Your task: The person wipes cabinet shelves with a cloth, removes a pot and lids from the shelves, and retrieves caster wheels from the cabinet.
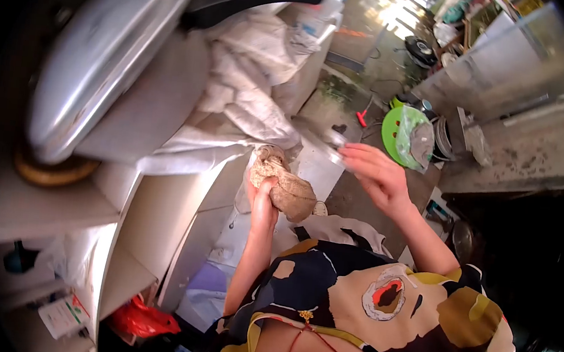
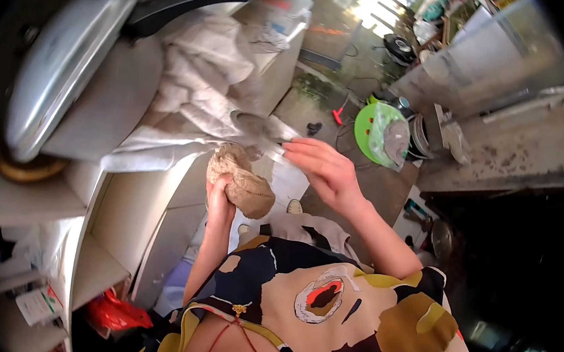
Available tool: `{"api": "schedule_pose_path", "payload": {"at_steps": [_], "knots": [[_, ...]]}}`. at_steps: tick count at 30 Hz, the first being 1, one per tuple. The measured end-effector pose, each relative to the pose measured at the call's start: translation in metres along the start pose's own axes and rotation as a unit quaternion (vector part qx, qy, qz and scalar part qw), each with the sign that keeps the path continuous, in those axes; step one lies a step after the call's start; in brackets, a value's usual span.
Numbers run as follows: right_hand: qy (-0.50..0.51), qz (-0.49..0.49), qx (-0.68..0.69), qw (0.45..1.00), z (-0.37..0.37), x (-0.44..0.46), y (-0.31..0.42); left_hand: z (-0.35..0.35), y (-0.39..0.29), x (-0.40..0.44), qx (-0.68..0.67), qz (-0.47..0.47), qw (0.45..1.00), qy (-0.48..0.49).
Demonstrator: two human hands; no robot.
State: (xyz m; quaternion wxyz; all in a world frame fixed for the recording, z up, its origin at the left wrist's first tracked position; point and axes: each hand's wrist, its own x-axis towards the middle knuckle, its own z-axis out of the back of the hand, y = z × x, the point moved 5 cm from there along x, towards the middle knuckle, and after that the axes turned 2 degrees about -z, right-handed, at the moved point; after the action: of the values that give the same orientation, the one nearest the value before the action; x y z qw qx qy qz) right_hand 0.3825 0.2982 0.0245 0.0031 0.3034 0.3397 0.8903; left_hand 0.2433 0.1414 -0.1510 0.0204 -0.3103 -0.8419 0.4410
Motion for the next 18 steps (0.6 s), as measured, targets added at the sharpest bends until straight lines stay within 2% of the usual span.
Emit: {"api": "schedule_pose_path", "payload": {"at_steps": [1,2,4,6,8,10,18], "knots": [[0.010,0.046,-0.135,0.990,0.017,-0.002,0.006,-0.010,0.015,0.001,-0.048,0.046,0.998,-0.014],[-0.022,0.083,-0.228,0.970,0.030,-0.007,0.008,-0.019,0.029,0.002,-0.094,0.092,0.991,-0.031],[-0.054,0.086,-0.332,0.938,0.054,-0.025,0.003,-0.042,0.044,0.004,-0.088,0.105,0.990,-0.004],[-0.083,0.075,-0.364,0.925,0.079,-0.041,-0.013,-0.064,0.061,0.010,-0.140,0.131,0.981,0.019],[-0.110,0.062,-0.395,0.910,0.101,-0.056,-0.024,-0.085,0.079,0.018,-0.085,0.144,0.984,0.061],[-0.120,0.045,-0.418,0.899,0.120,-0.066,-0.035,-0.106,0.095,0.026,-0.056,0.169,0.982,0.060],[-0.160,-0.050,-0.493,0.854,0.164,-0.107,-0.045,-0.179,0.132,0.050,0.006,0.253,0.948,0.192]]}}
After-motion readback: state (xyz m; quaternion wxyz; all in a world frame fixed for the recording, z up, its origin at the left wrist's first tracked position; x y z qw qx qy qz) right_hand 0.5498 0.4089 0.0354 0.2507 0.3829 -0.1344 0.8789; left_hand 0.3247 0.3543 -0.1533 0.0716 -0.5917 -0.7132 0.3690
